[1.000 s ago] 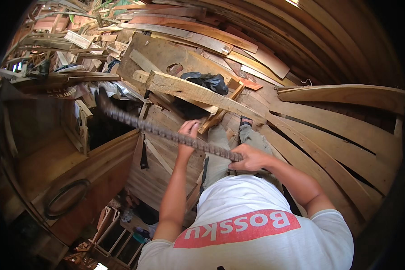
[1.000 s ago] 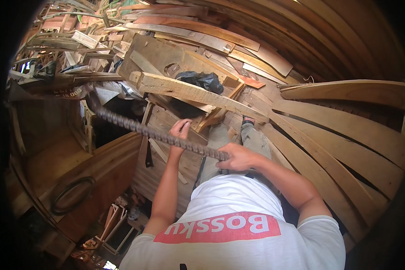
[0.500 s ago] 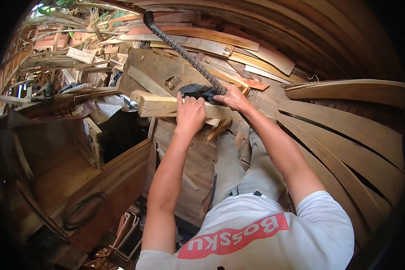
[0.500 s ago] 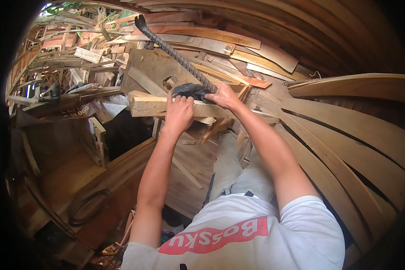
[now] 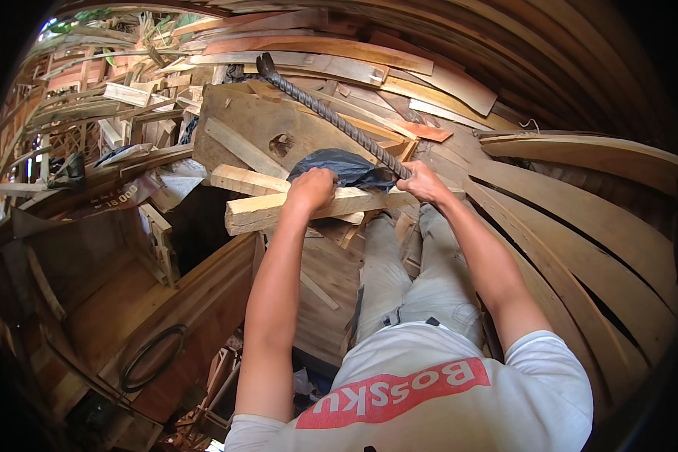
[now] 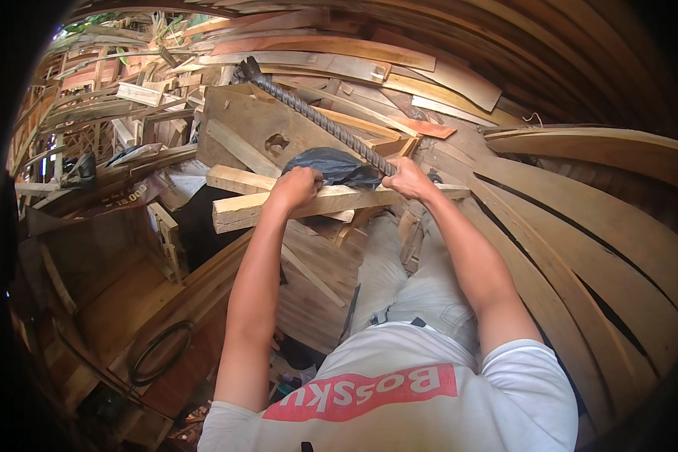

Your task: The person uses a crowbar to pry apart wooden planks and beams in a cluttered wooden structure. They repeatedly insert the tool into gaps, lever the wood to break connections, and pull out loose pieces of timber.

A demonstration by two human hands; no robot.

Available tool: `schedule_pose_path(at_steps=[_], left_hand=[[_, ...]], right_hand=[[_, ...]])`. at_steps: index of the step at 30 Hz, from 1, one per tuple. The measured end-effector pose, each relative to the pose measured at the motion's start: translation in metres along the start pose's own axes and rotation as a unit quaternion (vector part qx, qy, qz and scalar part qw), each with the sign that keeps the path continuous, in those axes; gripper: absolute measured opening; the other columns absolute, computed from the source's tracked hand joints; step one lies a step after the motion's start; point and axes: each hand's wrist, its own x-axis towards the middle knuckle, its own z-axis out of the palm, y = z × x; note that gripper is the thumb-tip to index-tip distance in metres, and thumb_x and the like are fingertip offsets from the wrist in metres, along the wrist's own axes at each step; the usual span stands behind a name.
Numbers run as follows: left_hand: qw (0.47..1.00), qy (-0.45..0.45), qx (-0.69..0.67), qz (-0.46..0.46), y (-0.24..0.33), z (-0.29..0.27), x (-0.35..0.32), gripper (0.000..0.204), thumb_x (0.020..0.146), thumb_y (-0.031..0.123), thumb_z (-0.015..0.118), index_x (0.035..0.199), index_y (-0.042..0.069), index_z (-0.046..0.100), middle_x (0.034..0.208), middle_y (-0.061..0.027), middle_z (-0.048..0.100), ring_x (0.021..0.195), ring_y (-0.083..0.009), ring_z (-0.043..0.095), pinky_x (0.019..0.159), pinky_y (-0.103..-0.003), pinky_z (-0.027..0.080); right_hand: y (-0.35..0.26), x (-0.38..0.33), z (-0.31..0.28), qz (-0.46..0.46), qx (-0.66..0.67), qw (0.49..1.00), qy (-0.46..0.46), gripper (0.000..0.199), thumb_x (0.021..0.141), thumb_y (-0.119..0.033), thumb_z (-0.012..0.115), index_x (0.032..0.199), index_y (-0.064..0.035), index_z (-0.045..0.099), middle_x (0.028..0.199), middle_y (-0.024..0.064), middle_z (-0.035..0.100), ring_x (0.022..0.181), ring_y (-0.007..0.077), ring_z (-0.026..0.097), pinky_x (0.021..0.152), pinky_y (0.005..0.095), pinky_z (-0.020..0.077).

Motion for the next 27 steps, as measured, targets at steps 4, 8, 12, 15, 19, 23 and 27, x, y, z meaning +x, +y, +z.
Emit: schedule_pose_path(at_steps=[4,8,12,15,19,23,27], left_hand=[[0.999,-0.034,0.008,0.033,0.015,0.002,0.020,0.021,0.086,0.017,0.059,0.101,0.010,0.072,0.097,-0.0189,0.068,0.094,-0.0383,0.064,0.082,-0.048,0.051],[0.987,-0.090,-0.037,0.132,0.028,0.011,0.038,0.019,0.086,0.015,0.060,0.101,0.009,0.071,0.099,-0.0195,0.067,0.096,-0.0401,0.063,0.081,-0.048,0.050],[0.984,-0.045,-0.144,0.095,0.017,0.015,0.055,0.021,0.087,0.013,0.060,0.105,0.005,0.069,0.105,-0.0230,0.065,0.099,-0.0414,0.061,0.080,-0.046,0.049],[0.995,-0.071,-0.040,0.058,0.014,0.015,0.066,0.022,0.085,0.014,0.062,0.105,0.007,0.070,0.106,-0.0192,0.068,0.102,-0.0375,0.063,0.088,-0.045,0.051],[0.992,-0.080,0.071,-0.072,0.032,-0.007,0.069,0.027,0.084,0.010,0.058,0.108,0.001,0.069,0.118,-0.0210,0.065,0.111,-0.0363,0.063,0.092,-0.043,0.052],[0.987,-0.103,0.095,-0.074,0.014,0.010,0.067,0.031,0.086,0.010,0.053,0.113,0.001,0.066,0.124,-0.0216,0.062,0.114,-0.0376,0.061,0.095,-0.044,0.050],[0.991,-0.074,0.079,-0.076,-0.002,0.025,0.062,0.034,0.087,0.010,0.050,0.116,0.002,0.063,0.123,-0.0214,0.062,0.114,-0.0378,0.060,0.098,-0.045,0.048]], right_hand=[[-0.002,-0.011,0.010,-0.019,0.060,0.998,-0.002,0.015,0.072,-0.013,0.064,0.083,-0.0030,0.064,0.060,0.0007,0.051,0.056,0.0102,0.046,0.052,0.0292,0.0389],[-0.022,-0.014,0.018,-0.039,0.072,0.997,-0.005,0.016,0.073,-0.013,0.064,0.085,-0.0010,0.063,0.060,-0.0005,0.051,0.054,0.0090,0.044,0.050,0.0284,0.0381],[-0.047,-0.012,0.012,-0.054,0.059,0.997,0.012,0.018,0.073,-0.015,0.063,0.084,-0.0004,0.063,0.059,0.0039,0.049,0.056,0.0116,0.045,0.053,0.0306,0.0398],[-0.045,-0.012,0.011,-0.075,0.067,0.995,0.008,0.018,0.072,-0.014,0.063,0.084,-0.0003,0.063,0.058,0.0025,0.049,0.055,0.0106,0.044,0.051,0.0297,0.0380],[-0.038,-0.017,0.013,-0.063,0.077,0.995,0.007,0.015,0.073,-0.013,0.061,0.083,-0.0012,0.062,0.059,-0.0018,0.047,0.055,0.0083,0.042,0.050,0.0274,0.0356],[-0.035,-0.022,0.015,-0.072,0.084,0.994,0.012,0.014,0.073,-0.012,0.062,0.082,-0.0019,0.062,0.059,-0.0022,0.047,0.055,0.0084,0.042,0.050,0.0276,0.0357],[-0.029,-0.021,0.011,-0.079,0.070,0.994,0.024,0.013,0.074,-0.012,0.062,0.082,-0.0021,0.061,0.060,-0.0016,0.048,0.056,0.0085,0.044,0.051,0.0277,0.0368]])
